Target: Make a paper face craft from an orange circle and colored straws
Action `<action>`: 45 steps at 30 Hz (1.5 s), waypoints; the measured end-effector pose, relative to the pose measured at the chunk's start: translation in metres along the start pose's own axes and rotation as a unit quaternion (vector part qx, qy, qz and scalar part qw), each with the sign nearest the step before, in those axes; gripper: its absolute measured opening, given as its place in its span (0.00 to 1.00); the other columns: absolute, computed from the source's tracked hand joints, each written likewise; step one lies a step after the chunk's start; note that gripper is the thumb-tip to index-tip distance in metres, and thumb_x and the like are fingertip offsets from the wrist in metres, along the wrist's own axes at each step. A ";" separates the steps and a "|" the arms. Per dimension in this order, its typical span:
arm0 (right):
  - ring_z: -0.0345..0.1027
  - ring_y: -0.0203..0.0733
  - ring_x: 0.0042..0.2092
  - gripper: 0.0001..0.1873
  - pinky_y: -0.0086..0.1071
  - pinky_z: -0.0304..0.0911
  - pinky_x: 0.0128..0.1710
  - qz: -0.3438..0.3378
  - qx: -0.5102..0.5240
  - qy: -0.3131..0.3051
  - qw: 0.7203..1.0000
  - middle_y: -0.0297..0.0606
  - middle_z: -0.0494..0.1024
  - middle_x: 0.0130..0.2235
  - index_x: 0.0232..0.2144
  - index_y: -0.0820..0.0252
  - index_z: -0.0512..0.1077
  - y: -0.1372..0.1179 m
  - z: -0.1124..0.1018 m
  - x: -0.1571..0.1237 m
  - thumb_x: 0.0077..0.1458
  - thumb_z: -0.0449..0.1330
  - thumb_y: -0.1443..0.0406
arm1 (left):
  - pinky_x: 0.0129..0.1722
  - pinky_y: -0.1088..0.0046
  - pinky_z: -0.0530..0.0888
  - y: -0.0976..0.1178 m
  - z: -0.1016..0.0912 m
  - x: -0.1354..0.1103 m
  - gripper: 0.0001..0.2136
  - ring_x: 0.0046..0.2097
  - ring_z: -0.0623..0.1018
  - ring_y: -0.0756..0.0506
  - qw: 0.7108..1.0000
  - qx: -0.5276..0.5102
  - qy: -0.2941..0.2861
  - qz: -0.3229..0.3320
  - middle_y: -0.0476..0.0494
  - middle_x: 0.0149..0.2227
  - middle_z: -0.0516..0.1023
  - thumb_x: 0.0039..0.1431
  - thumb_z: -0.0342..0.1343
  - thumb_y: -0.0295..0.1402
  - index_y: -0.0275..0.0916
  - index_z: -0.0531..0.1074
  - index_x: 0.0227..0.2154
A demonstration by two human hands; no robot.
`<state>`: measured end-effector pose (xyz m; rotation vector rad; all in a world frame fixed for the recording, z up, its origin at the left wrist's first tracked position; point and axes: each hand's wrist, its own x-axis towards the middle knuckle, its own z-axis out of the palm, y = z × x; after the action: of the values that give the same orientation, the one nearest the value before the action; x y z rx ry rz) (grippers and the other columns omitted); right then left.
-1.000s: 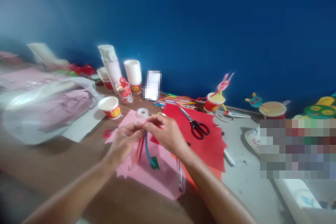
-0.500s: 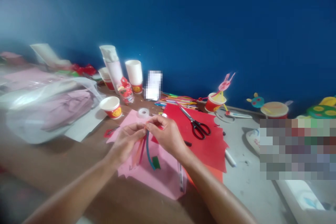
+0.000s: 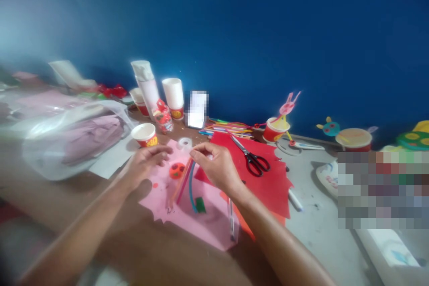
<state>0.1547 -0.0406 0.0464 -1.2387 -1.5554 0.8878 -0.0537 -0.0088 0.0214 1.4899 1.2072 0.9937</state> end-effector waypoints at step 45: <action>0.66 0.36 0.31 0.10 0.29 0.60 0.32 0.007 0.031 -0.055 0.998 0.33 0.74 0.29 0.29 0.59 0.73 0.004 -0.006 0.002 0.50 0.59 0.58 | 0.24 0.77 0.64 -0.020 0.002 0.006 0.05 0.23 0.69 0.51 0.987 0.159 -0.027 -0.012 0.53 0.21 0.68 0.45 0.55 0.32 0.38 0.64 0.23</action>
<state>0.1616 -0.0374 0.0450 -1.1752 -1.5947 1.0214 -0.0552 -0.0019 0.0021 1.7312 1.3892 0.7639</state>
